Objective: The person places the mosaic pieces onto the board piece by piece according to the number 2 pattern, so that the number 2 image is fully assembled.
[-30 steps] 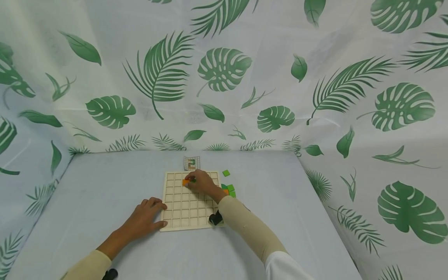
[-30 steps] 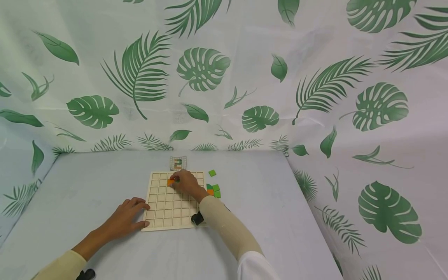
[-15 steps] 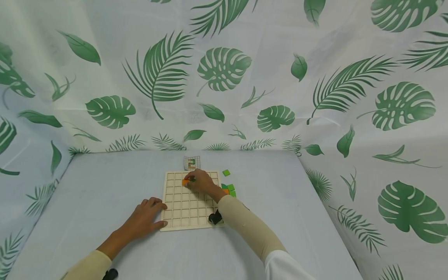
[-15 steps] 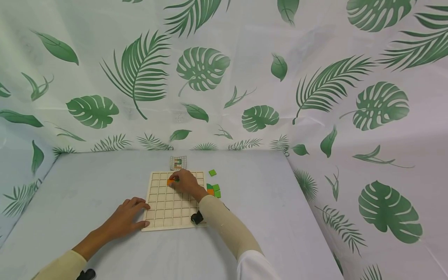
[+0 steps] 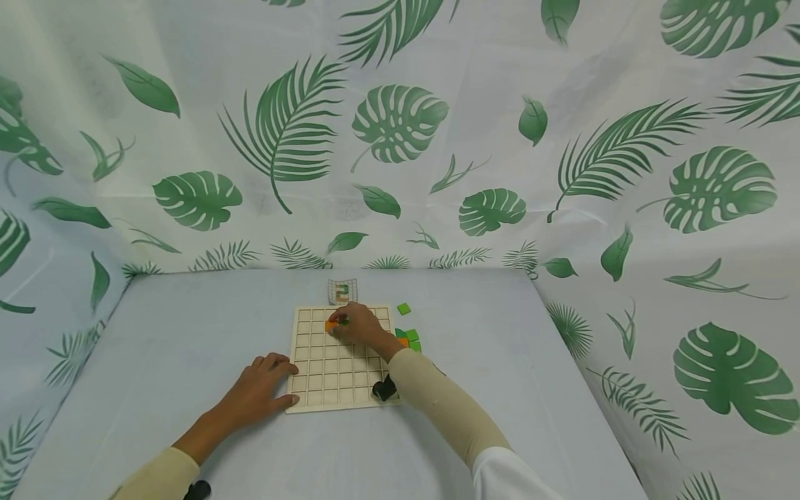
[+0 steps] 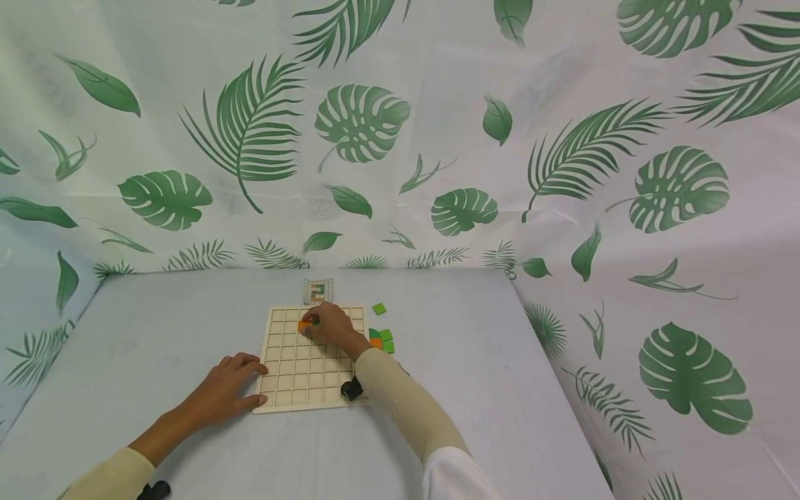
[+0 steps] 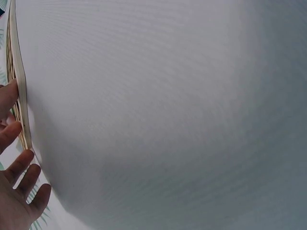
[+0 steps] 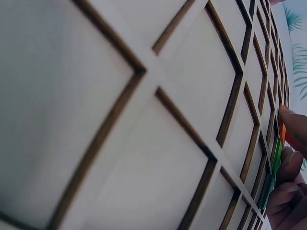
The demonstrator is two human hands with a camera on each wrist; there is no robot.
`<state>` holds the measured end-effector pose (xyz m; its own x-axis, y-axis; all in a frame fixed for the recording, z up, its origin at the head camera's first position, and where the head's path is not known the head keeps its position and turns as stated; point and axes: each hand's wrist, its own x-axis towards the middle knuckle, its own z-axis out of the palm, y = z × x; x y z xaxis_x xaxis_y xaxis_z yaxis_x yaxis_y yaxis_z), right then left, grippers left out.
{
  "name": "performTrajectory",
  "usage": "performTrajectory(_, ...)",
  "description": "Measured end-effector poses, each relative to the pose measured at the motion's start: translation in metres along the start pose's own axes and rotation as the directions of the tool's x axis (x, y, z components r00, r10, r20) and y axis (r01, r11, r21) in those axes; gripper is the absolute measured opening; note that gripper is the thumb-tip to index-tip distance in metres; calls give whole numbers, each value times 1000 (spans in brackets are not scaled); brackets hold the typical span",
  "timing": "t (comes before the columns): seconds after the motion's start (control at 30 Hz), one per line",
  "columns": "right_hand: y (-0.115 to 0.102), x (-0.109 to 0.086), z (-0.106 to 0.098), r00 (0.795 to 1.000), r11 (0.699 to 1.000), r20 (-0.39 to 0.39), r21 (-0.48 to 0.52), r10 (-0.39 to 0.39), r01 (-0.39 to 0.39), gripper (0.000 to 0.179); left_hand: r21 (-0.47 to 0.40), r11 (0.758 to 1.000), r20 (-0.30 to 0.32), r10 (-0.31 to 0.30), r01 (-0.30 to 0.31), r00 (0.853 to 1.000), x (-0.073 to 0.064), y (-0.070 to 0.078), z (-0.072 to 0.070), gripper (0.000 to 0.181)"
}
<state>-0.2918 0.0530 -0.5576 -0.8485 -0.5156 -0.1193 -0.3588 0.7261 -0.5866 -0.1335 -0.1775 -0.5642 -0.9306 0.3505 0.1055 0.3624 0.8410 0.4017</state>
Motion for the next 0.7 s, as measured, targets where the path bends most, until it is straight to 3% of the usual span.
performTrajectory(0.23,4,-3,-4,999,999,-30,12,-40,40,28,6,1000,3,-3,3,1000,0,0,1,43)
performTrajectory(0.5,38,-10,-25,987,989,-125,91,-101,113,27,7,1000,9,-20,20,1000,0,4,-1,43)
performTrajectory(0.7,66,-22,-49,988,992,-151,110,-39,56,26,11,1000,-11,-11,11,1000,-1,2,1,44)
